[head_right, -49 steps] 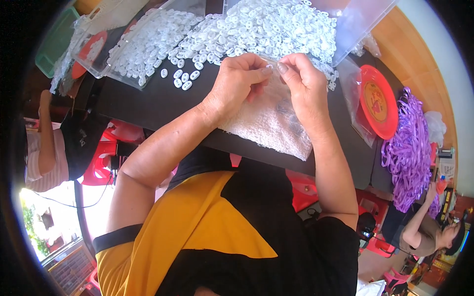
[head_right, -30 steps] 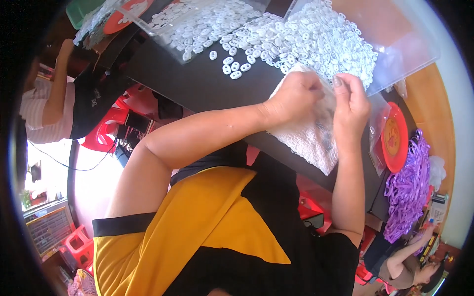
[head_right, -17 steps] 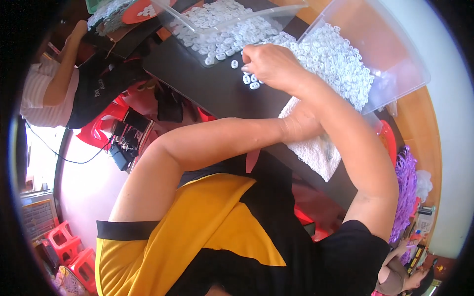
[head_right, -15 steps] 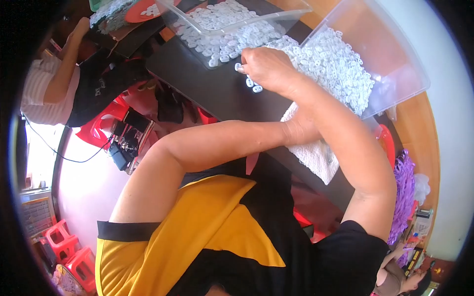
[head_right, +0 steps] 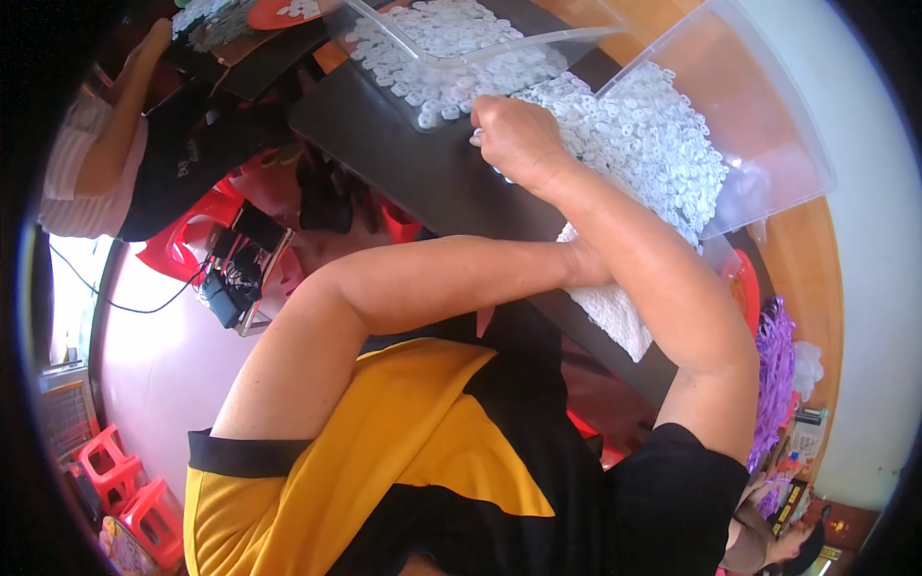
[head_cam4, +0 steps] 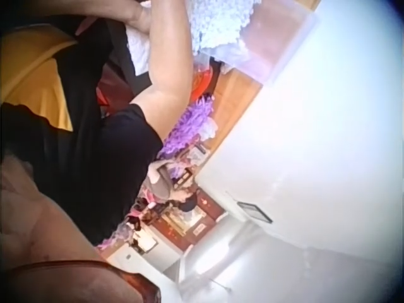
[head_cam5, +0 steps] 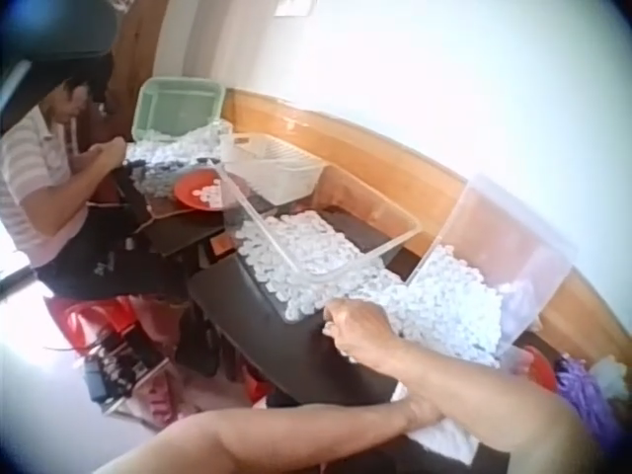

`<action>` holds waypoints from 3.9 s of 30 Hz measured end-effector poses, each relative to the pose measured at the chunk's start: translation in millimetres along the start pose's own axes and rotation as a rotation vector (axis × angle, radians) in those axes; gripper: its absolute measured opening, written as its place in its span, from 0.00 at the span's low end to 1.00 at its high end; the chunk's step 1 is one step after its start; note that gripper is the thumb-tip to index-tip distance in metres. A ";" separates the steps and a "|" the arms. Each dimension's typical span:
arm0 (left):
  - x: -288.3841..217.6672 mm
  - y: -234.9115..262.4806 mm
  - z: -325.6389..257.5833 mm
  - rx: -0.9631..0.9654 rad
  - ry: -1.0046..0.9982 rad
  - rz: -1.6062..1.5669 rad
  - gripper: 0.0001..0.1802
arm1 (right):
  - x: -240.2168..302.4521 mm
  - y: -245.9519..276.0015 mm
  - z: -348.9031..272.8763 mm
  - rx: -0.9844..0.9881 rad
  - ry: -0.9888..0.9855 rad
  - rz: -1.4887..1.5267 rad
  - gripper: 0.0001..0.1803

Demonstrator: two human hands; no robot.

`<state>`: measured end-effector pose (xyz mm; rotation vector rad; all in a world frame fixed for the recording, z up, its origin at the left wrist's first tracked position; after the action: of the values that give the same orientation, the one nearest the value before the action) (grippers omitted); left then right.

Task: Picking up and sorting or inspecting small white plastic rings at a workspace.

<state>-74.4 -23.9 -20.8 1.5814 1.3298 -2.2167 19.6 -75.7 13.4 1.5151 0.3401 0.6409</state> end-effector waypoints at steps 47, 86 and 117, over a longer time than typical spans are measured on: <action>-38.7 1.7 -40.6 -0.285 -0.015 0.402 0.08 | -106.9 43.9 -207.1 -0.603 -0.461 1.207 0.09; -35.3 -0.5 -41.1 -0.257 -0.048 0.505 0.07 | -99.1 42.7 -209.0 -0.546 -0.459 1.254 0.08; -31.6 3.8 -39.3 -0.297 -0.072 0.435 0.07 | -86.2 31.5 -199.7 -0.586 -0.475 0.989 0.09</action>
<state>-30.2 -10.6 -0.3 1.4918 1.1029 -1.7157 -170.7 34.2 18.3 1.1361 -0.9510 0.9894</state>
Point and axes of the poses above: each hand's wrist, its own z-axis towards the middle knuckle, its own y-axis out of the back of the hand, x = y × z, the point moved 1 cm from there along z, towards the middle knuckle, and after that the axes turned 4 degrees about x, right-handed, at the moved point
